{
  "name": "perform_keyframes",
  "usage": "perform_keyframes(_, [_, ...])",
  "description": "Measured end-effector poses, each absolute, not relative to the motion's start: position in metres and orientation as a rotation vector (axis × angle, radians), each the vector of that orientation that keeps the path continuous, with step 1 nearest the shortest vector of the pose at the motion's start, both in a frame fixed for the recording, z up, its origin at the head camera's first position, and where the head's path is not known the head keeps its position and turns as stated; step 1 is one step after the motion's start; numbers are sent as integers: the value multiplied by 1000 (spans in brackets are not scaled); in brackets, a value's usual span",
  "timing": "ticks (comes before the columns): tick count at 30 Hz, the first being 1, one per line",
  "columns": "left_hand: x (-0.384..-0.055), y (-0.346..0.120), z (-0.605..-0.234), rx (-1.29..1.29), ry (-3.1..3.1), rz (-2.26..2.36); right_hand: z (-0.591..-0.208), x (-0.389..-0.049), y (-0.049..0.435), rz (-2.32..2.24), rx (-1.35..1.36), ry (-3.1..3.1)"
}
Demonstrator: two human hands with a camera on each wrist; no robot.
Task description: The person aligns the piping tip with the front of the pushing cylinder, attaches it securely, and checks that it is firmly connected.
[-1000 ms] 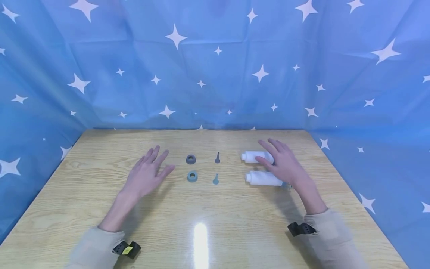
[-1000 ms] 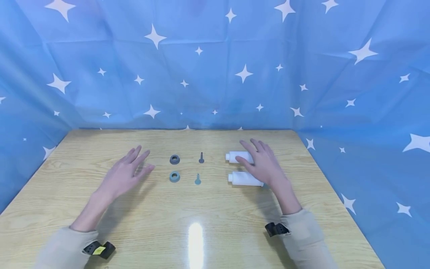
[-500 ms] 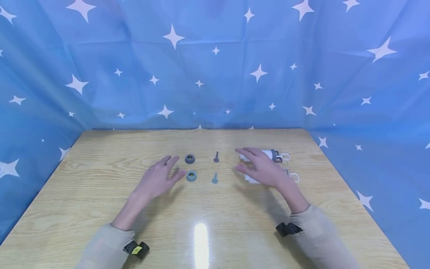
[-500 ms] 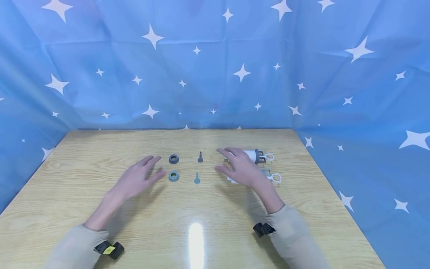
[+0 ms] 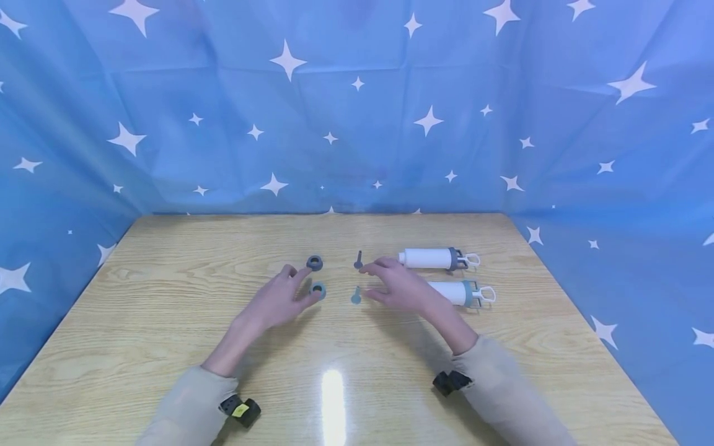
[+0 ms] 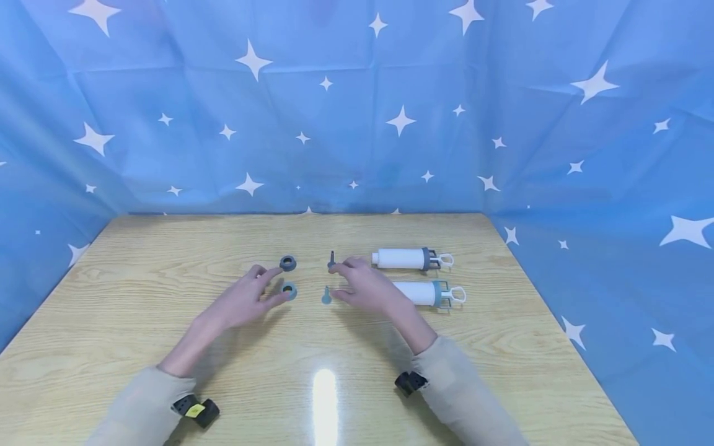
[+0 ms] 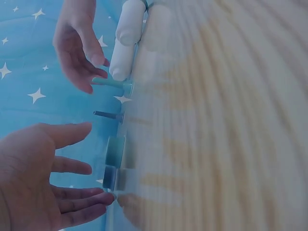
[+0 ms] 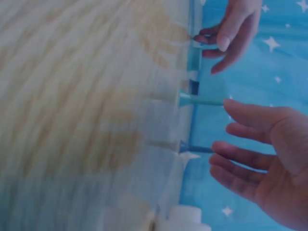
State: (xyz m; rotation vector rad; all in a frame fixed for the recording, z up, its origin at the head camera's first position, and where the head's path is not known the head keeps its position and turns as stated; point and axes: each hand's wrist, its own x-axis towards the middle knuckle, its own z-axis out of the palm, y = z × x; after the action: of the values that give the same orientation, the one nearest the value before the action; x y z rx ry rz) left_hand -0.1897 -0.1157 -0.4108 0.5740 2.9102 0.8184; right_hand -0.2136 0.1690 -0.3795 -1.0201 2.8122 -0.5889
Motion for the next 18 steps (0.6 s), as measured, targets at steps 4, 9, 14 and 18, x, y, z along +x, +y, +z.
perform_keyframes(4, [-193,-111,-411,584,2874,814,-385,-218,160,-610,-1010,2739])
perform_keyframes(9, [-196,-105,-413,624,2868,776,-391,-224,152,-553,-1084,2697])
perform_keyframes(14, [-199,-101,-414,626,2878,740,-393,-226,147,-536,-1138,2690])
perform_keyframes(18, [-202,-99,-413,598,2864,758,-395,-227,144,-579,-1173,2674])
